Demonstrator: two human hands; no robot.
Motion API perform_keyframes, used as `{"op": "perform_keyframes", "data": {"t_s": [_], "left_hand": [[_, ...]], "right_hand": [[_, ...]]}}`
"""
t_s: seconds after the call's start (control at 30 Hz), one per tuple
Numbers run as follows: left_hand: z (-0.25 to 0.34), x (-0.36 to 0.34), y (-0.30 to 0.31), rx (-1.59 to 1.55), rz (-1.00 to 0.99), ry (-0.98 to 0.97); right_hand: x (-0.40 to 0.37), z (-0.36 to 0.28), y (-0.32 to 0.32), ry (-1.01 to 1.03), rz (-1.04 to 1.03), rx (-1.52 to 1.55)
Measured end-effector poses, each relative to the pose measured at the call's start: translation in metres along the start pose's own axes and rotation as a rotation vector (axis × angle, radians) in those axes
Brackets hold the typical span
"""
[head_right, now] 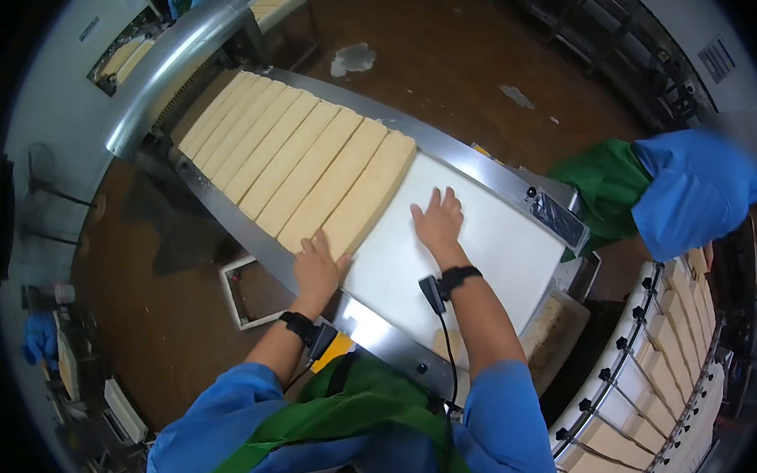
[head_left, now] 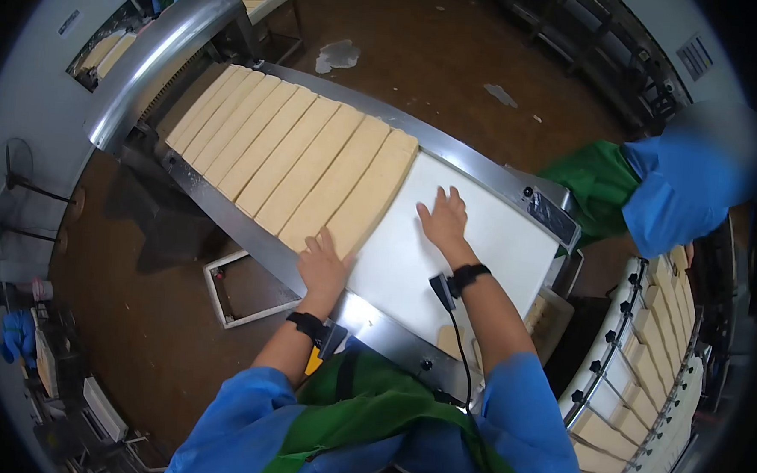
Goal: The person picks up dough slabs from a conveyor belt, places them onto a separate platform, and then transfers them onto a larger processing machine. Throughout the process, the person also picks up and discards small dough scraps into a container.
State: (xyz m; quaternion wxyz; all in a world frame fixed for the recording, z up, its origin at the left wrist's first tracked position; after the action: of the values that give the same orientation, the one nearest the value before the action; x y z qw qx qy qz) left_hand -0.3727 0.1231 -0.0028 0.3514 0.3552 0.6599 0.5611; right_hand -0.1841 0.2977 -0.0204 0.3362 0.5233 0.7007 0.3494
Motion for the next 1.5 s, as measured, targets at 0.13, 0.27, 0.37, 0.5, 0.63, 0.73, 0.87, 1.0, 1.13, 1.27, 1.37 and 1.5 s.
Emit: {"op": "perform_keyframes", "data": {"t_s": [0.13, 0.27, 0.37, 0.5, 0.63, 0.73, 0.87, 1.0, 1.13, 1.27, 1.37, 1.5], "left_hand": [[-0.001, 0.001, -0.004, -0.014, 0.039, -0.028], [-0.004, 0.001, -0.009, -0.04, 0.017, -0.04], [-0.002, 0.004, -0.003, -0.031, -0.076, -0.033], [-0.001, 0.004, -0.008, 0.008, -0.026, -0.021], [0.0, 0.001, -0.011, -0.039, 0.135, -0.122], [0.014, -0.002, 0.013, -0.262, -0.165, -0.253], [0.056, -0.034, 0.029, -0.594, -0.329, -0.617], [0.11, -0.081, 0.044, -0.594, -0.493, -0.741], [0.159, -0.11, 0.045, -0.565, -0.308, -0.856], [0.208, -0.139, 0.061, -0.637, -0.16, -0.921], [0.253, -0.173, 0.092, -0.683, -0.106, -1.049], [0.318, -0.223, 0.127, -0.797, -0.01, -1.213]], "right_hand": [[0.056, -0.052, -0.017, -0.023, -0.037, 0.02], [0.09, -0.087, -0.024, -0.025, -0.061, 0.056], [0.094, -0.097, -0.027, -0.102, -0.111, 0.054], [0.086, -0.097, -0.027, -0.159, -0.056, 0.04], [0.06, -0.081, 0.002, -0.284, 0.024, 0.147], [0.027, -0.033, 0.037, -0.389, 0.091, 0.205], [-0.027, 0.055, 0.094, -0.615, 0.26, 0.159], [-0.088, 0.112, 0.134, -0.739, 0.355, 0.203], [-0.151, 0.162, 0.157, -0.908, 0.638, 0.399], [-0.23, 0.211, 0.189, -0.775, 1.057, 0.564], [-0.293, 0.24, 0.241, -0.75, 1.236, 0.416], [-0.353, 0.299, 0.303, -0.904, 1.287, 0.51]]}}
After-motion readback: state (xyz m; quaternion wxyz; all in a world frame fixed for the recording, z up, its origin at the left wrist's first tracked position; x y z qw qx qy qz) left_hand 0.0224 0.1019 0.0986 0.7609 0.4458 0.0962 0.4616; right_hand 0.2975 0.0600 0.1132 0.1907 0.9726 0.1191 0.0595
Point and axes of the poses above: each hand's wrist, its own x-axis towards the middle knuckle, its own y-axis out of the back of the hand, z = x × y, the point moved 3 cm from there along x, towards the middle knuckle, and after that the axes turned 12 degrees about x, right-handed, at the moved point
